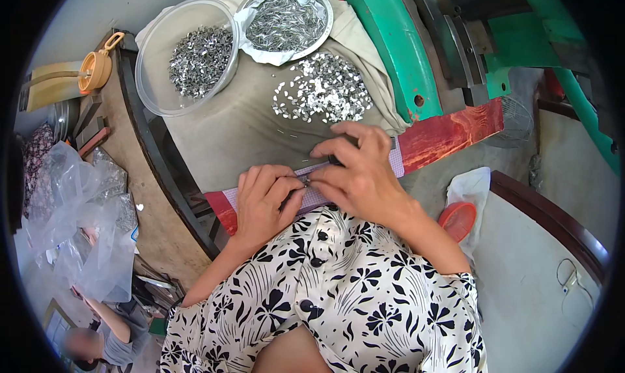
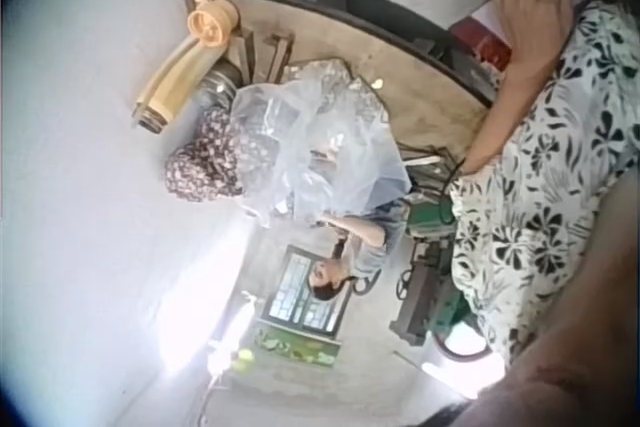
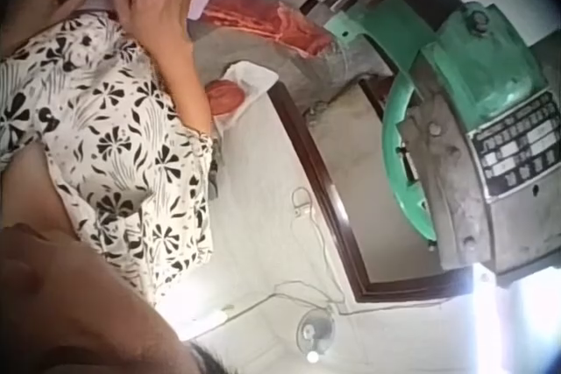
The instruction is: Assembling small metal parts by placing them onto a strip and then using a manual press machine.
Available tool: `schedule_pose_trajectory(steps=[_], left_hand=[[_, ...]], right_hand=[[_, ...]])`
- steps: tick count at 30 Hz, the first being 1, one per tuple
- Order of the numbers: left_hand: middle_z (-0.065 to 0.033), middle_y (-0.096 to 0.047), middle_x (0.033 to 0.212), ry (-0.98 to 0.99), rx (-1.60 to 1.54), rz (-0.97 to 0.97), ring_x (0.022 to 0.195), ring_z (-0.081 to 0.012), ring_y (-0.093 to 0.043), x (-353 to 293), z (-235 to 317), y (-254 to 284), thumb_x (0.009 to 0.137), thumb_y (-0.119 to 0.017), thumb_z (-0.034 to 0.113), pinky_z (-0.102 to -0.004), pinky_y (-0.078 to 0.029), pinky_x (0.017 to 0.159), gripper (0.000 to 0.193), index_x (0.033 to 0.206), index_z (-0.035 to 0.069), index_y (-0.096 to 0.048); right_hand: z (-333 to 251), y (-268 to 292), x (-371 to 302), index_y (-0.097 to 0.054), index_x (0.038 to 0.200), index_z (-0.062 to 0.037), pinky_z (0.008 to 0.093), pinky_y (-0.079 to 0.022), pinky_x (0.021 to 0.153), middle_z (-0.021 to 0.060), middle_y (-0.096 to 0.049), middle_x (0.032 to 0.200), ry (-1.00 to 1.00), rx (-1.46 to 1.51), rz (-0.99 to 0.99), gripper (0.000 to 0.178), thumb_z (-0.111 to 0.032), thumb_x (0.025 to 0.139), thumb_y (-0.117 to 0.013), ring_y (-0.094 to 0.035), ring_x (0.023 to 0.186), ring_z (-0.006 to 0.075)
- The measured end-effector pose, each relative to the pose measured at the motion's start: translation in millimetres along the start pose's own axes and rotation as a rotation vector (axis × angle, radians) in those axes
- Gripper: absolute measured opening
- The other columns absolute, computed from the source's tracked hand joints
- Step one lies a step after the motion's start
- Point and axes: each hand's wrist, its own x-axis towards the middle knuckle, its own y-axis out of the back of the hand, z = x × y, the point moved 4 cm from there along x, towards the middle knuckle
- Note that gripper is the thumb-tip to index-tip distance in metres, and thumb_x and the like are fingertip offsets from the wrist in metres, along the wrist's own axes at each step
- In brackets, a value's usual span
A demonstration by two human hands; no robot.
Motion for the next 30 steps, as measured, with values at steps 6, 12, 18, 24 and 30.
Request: schedule_pose_trajectory(steps=[6,12,18,24,30], left_hand=[[-0.0021,-0.063,0.099,0.069,-0.033,0.012,0.090,-0.0238,-0.058,1,2,3,0.074,-0.077,0.007,-0.0361,-0.040,0.079,0.018,0.089,0.010,-0.067],[-0.0063,-0.063,0.096,0.131,-0.096,-0.076,0.089,-0.0270,-0.060,20,2,15,0.075,-0.076,0.005,-0.0375,-0.045,0.077,0.019,0.091,0.007,-0.067],[-0.0094,-0.063,0.095,0.044,0.062,0.064,0.087,-0.0302,-0.064,67,-9,25,0.080,-0.073,0.003,-0.0391,-0.051,0.072,0.016,0.094,0.005,-0.067],[-0.0077,-0.057,0.087,-0.036,0.224,0.020,0.078,-0.0294,-0.062,85,-16,11,0.082,-0.072,0.007,-0.0418,-0.050,0.066,0.010,0.089,0.006,-0.066],[-0.0056,-0.055,0.086,-0.051,0.359,-0.006,0.075,-0.0243,-0.060,65,-5,22,0.078,-0.071,0.009,-0.0378,-0.050,0.065,0.011,0.083,0.007,-0.061]], right_hand=[[24,8,30,-0.076,0.090,-0.0170,0.0442,-0.032,0.100,-0.0024,-0.065,0.109,-0.053,-0.154,0.185,0.019,-0.014,0.072,-0.080,-0.051,0.117,0.0296],[24,-2,50,-0.072,0.087,-0.0137,0.0466,-0.033,0.100,-0.0015,-0.065,0.109,-0.003,-0.153,0.145,0.016,-0.013,0.074,-0.079,-0.052,0.118,0.0297],[17,3,35,-0.071,0.087,-0.0112,0.0462,-0.032,0.100,-0.0013,-0.064,0.106,-0.015,-0.114,0.145,0.013,-0.014,0.076,-0.076,-0.051,0.119,0.0289],[15,2,18,-0.072,0.087,-0.0147,0.0444,-0.031,0.100,-0.0027,-0.066,0.104,-0.053,-0.106,0.174,0.015,-0.013,0.074,-0.079,-0.052,0.119,0.0294],[3,-4,-9,-0.074,0.085,-0.0198,0.0437,-0.031,0.099,-0.0060,-0.065,0.103,-0.039,-0.053,0.125,0.016,-0.017,0.071,-0.080,-0.051,0.117,0.0283]])
